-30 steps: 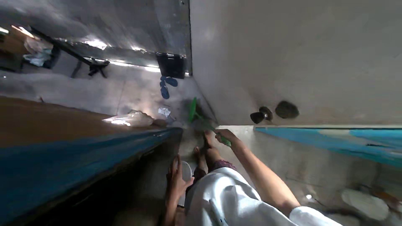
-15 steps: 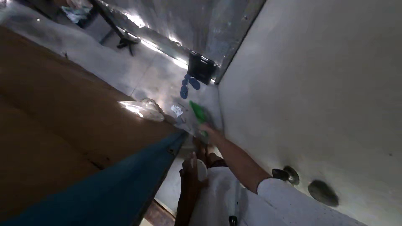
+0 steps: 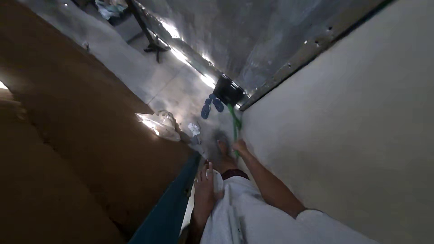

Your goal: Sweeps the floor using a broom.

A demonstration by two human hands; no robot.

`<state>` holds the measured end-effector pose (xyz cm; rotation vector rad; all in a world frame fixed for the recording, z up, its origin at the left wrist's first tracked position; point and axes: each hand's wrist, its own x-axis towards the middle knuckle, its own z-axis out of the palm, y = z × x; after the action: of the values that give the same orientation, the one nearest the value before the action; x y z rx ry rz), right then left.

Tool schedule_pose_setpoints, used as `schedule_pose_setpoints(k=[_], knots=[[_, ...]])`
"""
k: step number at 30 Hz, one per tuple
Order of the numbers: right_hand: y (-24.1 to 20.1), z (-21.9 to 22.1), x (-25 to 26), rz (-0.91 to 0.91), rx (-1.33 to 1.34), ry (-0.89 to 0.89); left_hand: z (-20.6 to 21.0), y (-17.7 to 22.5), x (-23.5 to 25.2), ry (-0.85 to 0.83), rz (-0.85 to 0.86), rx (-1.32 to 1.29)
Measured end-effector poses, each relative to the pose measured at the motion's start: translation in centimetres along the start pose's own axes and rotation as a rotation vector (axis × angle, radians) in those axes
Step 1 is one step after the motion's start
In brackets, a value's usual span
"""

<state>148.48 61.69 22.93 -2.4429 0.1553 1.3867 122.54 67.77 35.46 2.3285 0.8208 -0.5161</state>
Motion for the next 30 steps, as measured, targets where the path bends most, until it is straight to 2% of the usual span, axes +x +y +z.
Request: schedule_pose_setpoints(k=[2,5,8,16,19,25,30], knots=[[-2.2,0.4,2.6,-0.028,-0.127,-0.047,-1.4,0.7,1.7,0.023,-0.089,-0.038],[-6.3,0.7,5.6,-0.071,-0.299,-0.233,-3.1,1.3,3.8,0.062,-0.217,-0.081],[-9.6,0.2,7.5,-0.064,-0.230,-0.324,-4.0,1.2,5.7,0.132,-0.302,-0.133],[-15.0,-10.3,7.9,-0.085,-0.065,-0.592,-4.7,0.3,6.5,0.193,-0.471,-0.258],[-17.9,-11.8,6.7,-0.133,-0.082,-0.575,-4.3,-0.5,6.8,0.215,-0.512,-0.335],[-24.6,-11.4,6.4,-0.356,-0.400,-0.340,-3.8,-0.9,8.6,0.271,-0.614,-0.443],[-32.1,-11.8,10.5,-0.467,-0.772,-0.388,-3.1,-0.6,11.9,0.400,-0.785,-0.580]])
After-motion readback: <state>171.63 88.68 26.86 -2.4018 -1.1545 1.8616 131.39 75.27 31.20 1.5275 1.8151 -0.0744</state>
